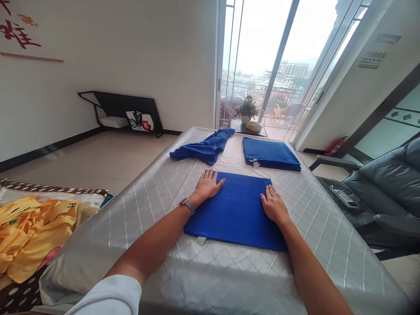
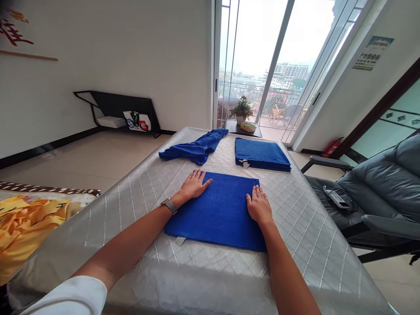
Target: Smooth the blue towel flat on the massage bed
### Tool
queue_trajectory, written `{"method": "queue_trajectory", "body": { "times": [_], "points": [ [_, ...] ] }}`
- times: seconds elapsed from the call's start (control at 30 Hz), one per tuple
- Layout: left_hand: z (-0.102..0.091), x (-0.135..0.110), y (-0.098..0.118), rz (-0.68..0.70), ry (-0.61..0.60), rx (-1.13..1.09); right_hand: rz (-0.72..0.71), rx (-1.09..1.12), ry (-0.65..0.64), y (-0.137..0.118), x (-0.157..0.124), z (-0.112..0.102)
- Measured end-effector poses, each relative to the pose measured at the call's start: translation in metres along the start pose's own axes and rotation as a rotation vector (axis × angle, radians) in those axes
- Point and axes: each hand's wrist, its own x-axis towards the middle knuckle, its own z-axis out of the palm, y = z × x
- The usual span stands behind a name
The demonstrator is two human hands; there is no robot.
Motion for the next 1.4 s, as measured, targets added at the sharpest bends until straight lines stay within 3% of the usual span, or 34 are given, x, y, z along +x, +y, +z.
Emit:
{"method": "queue_trajectory", "body": {
  "times": [0.7, 0.83, 1.0, 1.1, 1.17, 1.27, 1.4],
  "points": [
    [-0.006, -0.003, 0.002, 0.023, 0.047, 0.056, 0.031, 0.043, 0.002, -0.005, -0.004, -0.007],
    [-0.011, -0.017, 0.030, 0.179, 0.029, 0.001, 0.042, 0.049, -0.001, -0.006, -0.004, -0.007],
    [-0.001, -0.026, 0.109, 0.502, -0.035, -0.085, 0.031, 0.029, 0.003, -0.005, -0.004, -0.005],
    [0.008, -0.012, 0.158, 0.552, -0.045, -0.143, -0.010, 0.005, 0.007, -0.002, -0.006, -0.005],
    [0.014, 0.000, 0.180, 0.530, -0.048, -0.168, -0.038, 0.004, 0.012, 0.000, -0.007, -0.004],
    [0.020, 0.013, 0.187, 0.483, -0.082, -0.176, -0.030, 0.010, 0.022, -0.001, -0.007, -0.005],
    [0.021, 0.014, 0.152, 0.409, -0.038, -0.142, 0.022, 0.018, 0.015, -0.004, -0.004, -0.005]
  ]
}}
